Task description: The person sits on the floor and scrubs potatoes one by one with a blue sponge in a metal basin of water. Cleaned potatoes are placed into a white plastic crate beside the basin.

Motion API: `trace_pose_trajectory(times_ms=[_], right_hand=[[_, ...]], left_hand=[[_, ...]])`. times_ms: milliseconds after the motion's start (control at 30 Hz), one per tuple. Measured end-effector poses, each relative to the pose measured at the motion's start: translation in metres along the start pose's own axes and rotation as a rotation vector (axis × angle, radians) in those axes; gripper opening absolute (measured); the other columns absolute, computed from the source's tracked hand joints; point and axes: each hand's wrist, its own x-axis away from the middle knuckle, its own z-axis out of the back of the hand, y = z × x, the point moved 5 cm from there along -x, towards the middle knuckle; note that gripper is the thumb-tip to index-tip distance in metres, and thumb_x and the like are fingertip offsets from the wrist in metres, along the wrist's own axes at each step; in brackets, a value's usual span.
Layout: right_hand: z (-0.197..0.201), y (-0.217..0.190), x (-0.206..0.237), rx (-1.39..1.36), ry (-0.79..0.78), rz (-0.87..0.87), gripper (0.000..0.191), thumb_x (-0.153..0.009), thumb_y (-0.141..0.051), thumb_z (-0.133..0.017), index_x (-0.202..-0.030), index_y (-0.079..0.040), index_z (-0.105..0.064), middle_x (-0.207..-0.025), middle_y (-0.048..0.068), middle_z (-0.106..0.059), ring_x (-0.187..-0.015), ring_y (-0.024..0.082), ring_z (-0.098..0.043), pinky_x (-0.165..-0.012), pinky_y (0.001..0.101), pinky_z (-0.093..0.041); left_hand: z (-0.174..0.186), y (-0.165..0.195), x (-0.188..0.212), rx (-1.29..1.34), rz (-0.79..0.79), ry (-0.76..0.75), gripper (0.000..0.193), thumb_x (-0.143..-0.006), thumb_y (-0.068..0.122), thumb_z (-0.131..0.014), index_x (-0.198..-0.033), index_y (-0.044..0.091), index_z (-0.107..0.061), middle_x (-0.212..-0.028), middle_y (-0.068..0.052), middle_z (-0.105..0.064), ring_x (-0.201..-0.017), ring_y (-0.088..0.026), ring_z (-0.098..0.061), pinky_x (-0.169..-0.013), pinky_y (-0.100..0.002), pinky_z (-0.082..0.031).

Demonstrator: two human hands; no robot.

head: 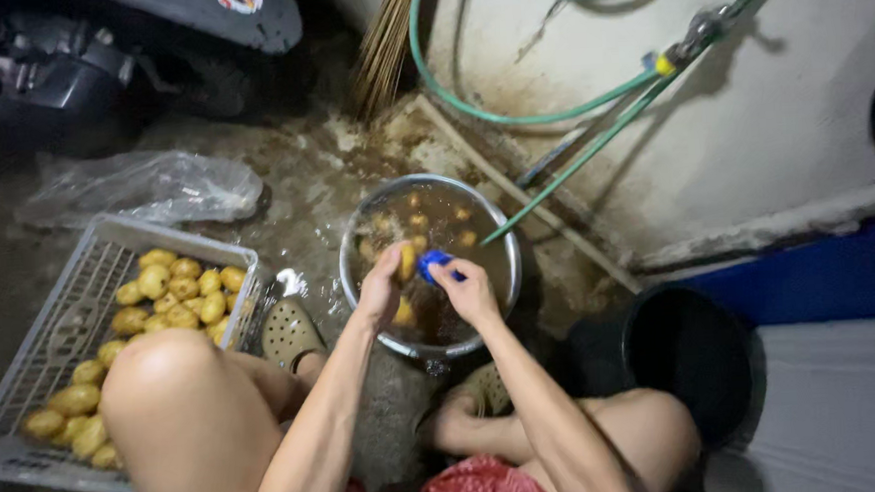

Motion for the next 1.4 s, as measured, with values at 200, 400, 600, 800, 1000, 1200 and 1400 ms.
trace_pose_trajectory(times_ms=[200, 400, 600, 800, 1000, 1200, 1400], right_hand=[[0.003, 0.049, 0.009, -0.072, -0.054, -0.036, 0.029, -0.099, -0.025, -0.075, -0.088, 0.001, -0.069, -0.083, 0.014, -0.065, -0.083, 0.019, -0.059, -0.077, 0.031, -0.05], [0.002, 0.13, 0.027, 0.597, -0.08, -0.308, 0.034, -0.083, -0.038, -0.076, -0.102, -0.01, -0.076, -0.118, 0.01, -0.071, -0.106, 0.034, -0.065, -0.096, 0.0657, -0.035], [-0.042, 0.162, 0.054, 0.905, -0.295, -0.169, 0.035, -0.076, -0.039, -0.078, -0.102, -0.016, -0.08, -0.112, 0.007, -0.072, -0.117, 0.035, -0.059, -0.105, 0.0849, -0.019], [-0.053, 0.134, 0.028, -0.521, -0.101, -0.405, 0.037, -0.104, -0.038, -0.069, -0.084, -0.007, -0.066, -0.082, -0.001, -0.06, -0.078, 0.011, -0.053, -0.072, 0.0261, -0.042], [-0.012, 0.023, -0.002, 0.037, -0.041, 0.087, 0.028, -0.092, -0.028, -0.075, -0.088, 0.0, -0.072, -0.086, 0.004, -0.067, -0.081, 0.012, -0.063, -0.074, 0.0284, -0.049], [0.002, 0.017, -0.001, -0.219, -0.155, 0.096, 0.027, -0.098, -0.028, -0.072, -0.09, -0.002, -0.072, -0.087, 0.011, -0.069, -0.083, 0.016, -0.062, -0.076, 0.0326, -0.048], [-0.002, 0.1, -0.003, 0.338, -0.042, -0.179, 0.034, -0.089, -0.04, -0.074, -0.094, -0.006, -0.078, -0.095, 0.016, -0.076, -0.091, 0.03, -0.073, -0.081, 0.0389, -0.056]], left_hand=[[-0.023, 0.01, 0.014, 0.167, 0.137, 0.074, 0.043, -0.106, 0.038, -0.05, -0.138, 0.01, -0.06, -0.125, -0.006, -0.065, -0.112, -0.02, -0.059, -0.099, -0.038, -0.046], [-0.023, 0.022, 0.008, 0.197, 0.096, 0.092, 0.035, -0.109, 0.043, -0.045, -0.132, 0.02, -0.058, -0.123, -0.006, -0.068, -0.106, -0.017, -0.062, -0.089, -0.034, -0.046], [0.0, 0.008, 0.002, 0.216, 0.179, 0.283, 0.037, -0.103, 0.049, -0.042, -0.122, 0.02, -0.056, -0.105, -0.003, -0.069, -0.091, -0.019, -0.064, -0.08, -0.039, -0.054], [0.028, -0.003, -0.005, 0.127, -0.013, 0.283, 0.027, -0.109, 0.034, -0.056, -0.11, 0.008, -0.062, -0.1, -0.008, -0.064, -0.089, -0.019, -0.062, -0.079, -0.036, -0.052], [0.028, -0.009, -0.003, -0.078, -0.028, 0.258, 0.034, -0.104, 0.033, -0.055, -0.127, 0.008, -0.062, -0.118, -0.005, -0.066, -0.106, -0.014, -0.062, -0.094, -0.029, -0.049], [0.017, 0.002, -0.004, -0.285, -0.062, 0.121, 0.043, -0.107, 0.036, -0.052, -0.137, 0.006, -0.059, -0.13, -0.005, -0.065, -0.12, -0.015, -0.058, -0.108, -0.031, -0.042], [0.003, 0.006, 0.003, -0.06, 0.073, 0.12, 0.04, -0.104, 0.039, -0.052, -0.132, 0.011, -0.057, -0.123, -0.003, -0.065, -0.112, -0.015, -0.06, -0.101, -0.032, -0.044]])
